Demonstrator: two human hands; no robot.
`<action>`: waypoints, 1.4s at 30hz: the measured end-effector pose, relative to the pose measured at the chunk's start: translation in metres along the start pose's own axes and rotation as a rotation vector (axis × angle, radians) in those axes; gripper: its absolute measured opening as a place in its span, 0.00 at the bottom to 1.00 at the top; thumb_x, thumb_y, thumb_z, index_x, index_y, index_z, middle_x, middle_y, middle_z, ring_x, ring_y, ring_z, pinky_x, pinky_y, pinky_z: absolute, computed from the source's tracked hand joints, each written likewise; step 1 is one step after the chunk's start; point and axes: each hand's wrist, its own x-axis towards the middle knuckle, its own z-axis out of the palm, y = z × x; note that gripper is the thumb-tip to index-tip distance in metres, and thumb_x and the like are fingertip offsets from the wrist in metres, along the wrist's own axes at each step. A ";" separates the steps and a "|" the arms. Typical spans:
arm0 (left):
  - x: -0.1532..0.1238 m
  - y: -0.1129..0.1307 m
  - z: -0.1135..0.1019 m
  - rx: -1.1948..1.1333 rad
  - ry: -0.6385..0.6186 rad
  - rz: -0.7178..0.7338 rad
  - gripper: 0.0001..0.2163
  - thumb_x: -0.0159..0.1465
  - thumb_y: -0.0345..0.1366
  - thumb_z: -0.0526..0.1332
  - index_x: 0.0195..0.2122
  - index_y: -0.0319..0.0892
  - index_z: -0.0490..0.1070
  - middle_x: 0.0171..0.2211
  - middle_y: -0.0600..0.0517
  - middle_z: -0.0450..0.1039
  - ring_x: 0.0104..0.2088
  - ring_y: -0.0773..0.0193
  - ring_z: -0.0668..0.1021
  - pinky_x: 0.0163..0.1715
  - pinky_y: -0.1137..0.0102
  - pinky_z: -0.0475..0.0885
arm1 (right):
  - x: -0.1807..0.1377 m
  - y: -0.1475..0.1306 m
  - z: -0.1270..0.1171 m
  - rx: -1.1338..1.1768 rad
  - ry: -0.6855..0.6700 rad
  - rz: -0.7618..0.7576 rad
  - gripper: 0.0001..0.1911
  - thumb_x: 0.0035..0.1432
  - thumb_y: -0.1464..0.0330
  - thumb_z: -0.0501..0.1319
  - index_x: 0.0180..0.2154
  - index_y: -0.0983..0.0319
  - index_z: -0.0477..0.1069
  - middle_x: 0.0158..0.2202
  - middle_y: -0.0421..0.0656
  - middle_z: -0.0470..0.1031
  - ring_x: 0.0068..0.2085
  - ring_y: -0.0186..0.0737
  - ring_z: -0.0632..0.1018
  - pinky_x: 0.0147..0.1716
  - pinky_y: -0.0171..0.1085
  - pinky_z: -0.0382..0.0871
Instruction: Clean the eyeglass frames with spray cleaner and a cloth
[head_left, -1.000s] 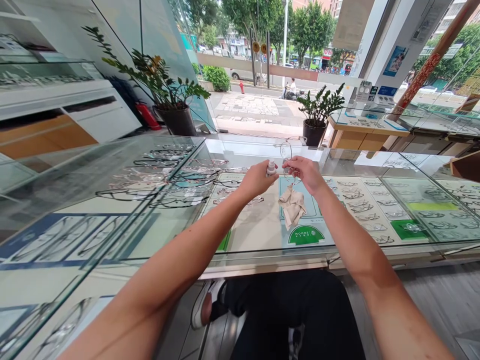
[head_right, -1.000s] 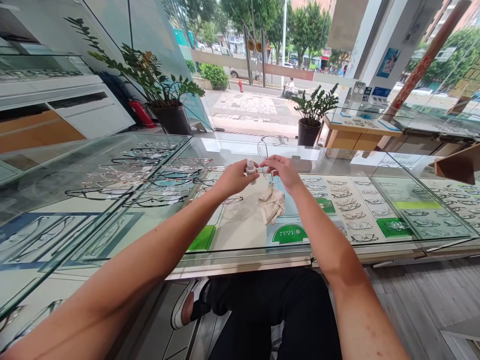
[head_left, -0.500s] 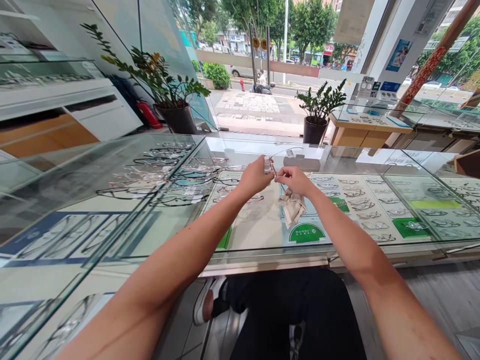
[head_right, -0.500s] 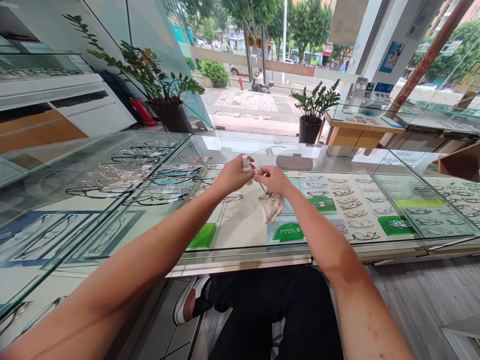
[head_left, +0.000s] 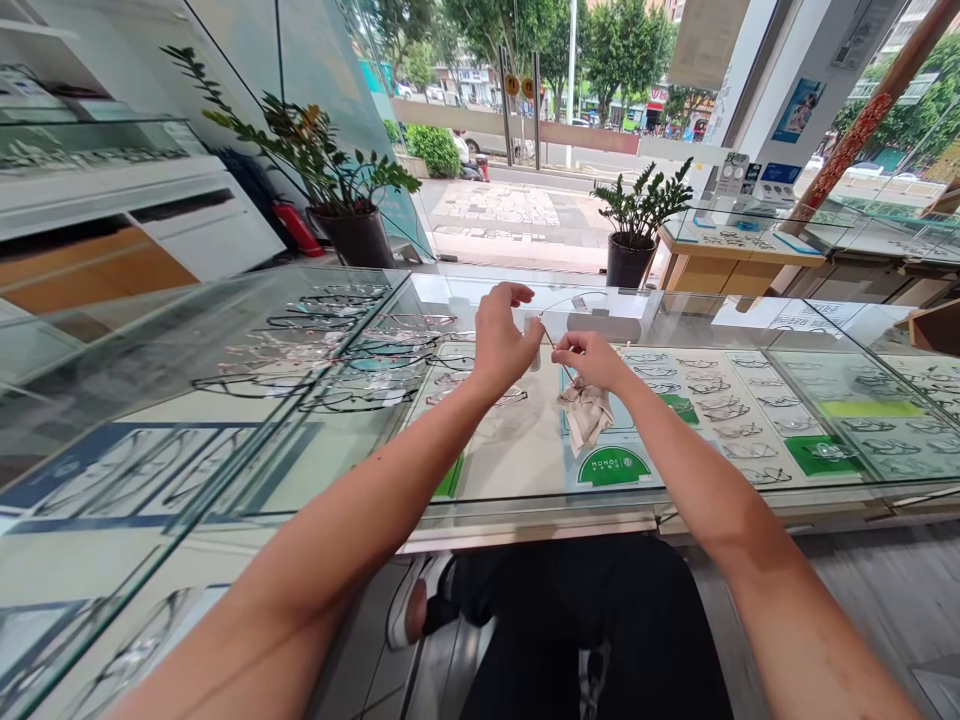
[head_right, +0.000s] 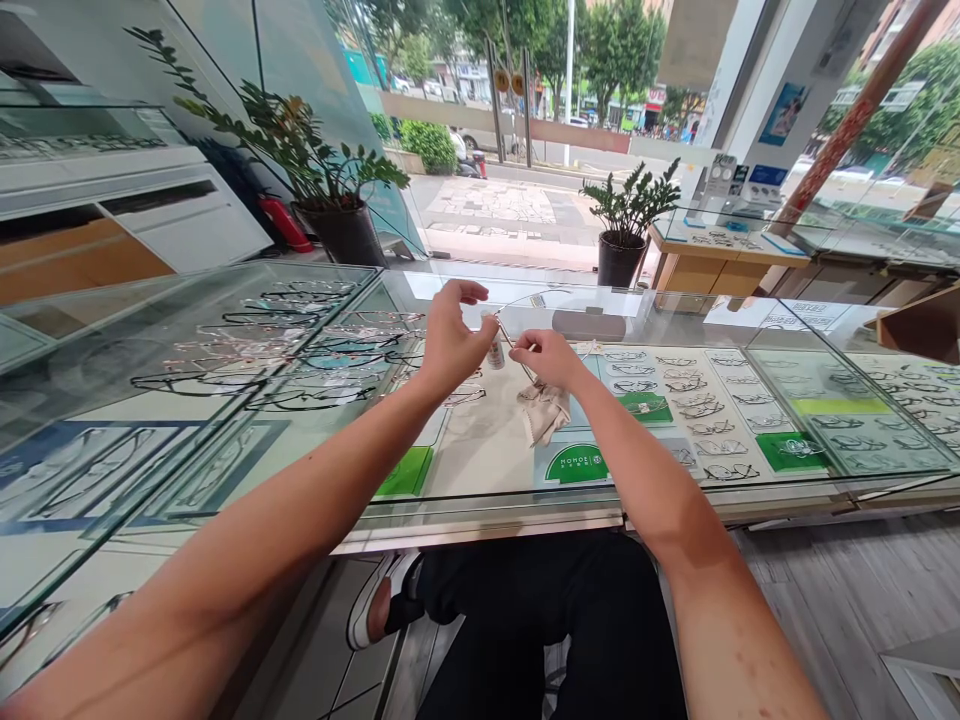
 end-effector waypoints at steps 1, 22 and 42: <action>0.000 0.002 -0.001 -0.006 0.034 0.022 0.14 0.55 0.28 0.61 0.43 0.45 0.66 0.43 0.47 0.75 0.44 0.56 0.76 0.49 0.58 0.71 | 0.000 0.000 0.000 -0.005 0.004 -0.002 0.10 0.53 0.61 0.63 0.25 0.59 0.69 0.22 0.36 0.65 0.29 0.35 0.65 0.33 0.37 0.59; -0.009 0.032 -0.014 -0.054 -0.660 0.151 0.05 0.59 0.39 0.58 0.30 0.44 0.64 0.22 0.56 0.67 0.24 0.67 0.68 0.28 0.69 0.61 | -0.001 -0.001 -0.011 0.023 0.118 -0.013 0.09 0.53 0.66 0.59 0.23 0.60 0.65 0.23 0.36 0.67 0.27 0.33 0.65 0.30 0.37 0.57; -0.011 0.018 -0.006 0.154 -1.128 0.145 0.11 0.54 0.43 0.67 0.35 0.45 0.74 0.35 0.51 0.77 0.33 0.60 0.76 0.31 0.68 0.65 | 0.002 0.003 -0.013 -0.088 0.193 0.015 0.08 0.54 0.63 0.61 0.26 0.60 0.70 0.29 0.38 0.74 0.30 0.36 0.68 0.34 0.39 0.61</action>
